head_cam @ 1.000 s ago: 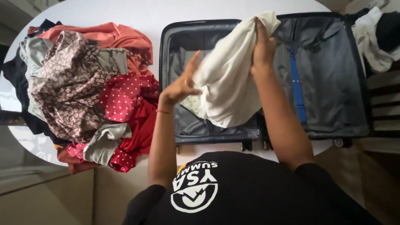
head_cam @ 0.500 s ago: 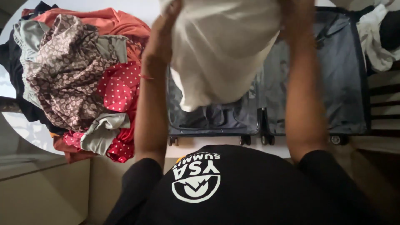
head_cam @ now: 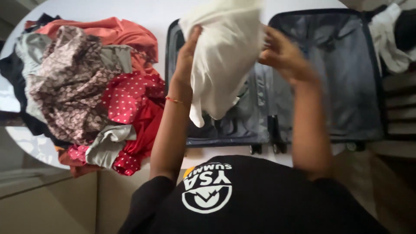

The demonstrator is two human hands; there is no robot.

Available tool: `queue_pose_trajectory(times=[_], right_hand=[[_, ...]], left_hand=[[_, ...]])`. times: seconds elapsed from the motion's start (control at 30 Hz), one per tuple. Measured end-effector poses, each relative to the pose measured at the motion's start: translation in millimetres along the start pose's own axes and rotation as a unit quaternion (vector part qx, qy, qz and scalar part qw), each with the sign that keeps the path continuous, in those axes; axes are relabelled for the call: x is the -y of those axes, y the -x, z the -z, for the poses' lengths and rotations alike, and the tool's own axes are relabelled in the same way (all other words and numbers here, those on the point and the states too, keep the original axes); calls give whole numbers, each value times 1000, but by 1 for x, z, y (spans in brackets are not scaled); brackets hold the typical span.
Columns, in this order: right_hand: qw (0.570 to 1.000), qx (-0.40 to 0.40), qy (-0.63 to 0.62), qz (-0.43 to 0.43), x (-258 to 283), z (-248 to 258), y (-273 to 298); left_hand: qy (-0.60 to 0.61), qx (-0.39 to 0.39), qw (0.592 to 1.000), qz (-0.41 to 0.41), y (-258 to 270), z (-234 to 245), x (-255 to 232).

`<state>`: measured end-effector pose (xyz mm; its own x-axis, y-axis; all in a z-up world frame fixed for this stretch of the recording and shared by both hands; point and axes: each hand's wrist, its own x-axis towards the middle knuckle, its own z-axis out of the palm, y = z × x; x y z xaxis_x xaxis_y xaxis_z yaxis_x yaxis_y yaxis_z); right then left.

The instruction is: Pack clothes into a blue suitcase.

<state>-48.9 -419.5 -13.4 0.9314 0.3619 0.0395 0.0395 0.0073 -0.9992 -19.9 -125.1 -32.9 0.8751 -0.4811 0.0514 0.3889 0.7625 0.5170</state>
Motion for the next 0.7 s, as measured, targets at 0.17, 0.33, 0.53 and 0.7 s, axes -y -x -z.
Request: queue_pose_trajectory(times=[0.17,0.33,0.53,0.7], right_hand=[[993,81,-86,28,-34,-2,-6],[988,98,-110,-35,-43,-5,-3],[986,73,-115,-92,0,-30,-7],[981,65,-185,11,-1,-27,-30]], left_hand=[[-327,-113,937,-45,-39,54,33],[-316,-67,946,-16,-8,0,0],[-302,42,946,-114,-9,74,8],[-228,-91,967,-71,-7,121,35]])
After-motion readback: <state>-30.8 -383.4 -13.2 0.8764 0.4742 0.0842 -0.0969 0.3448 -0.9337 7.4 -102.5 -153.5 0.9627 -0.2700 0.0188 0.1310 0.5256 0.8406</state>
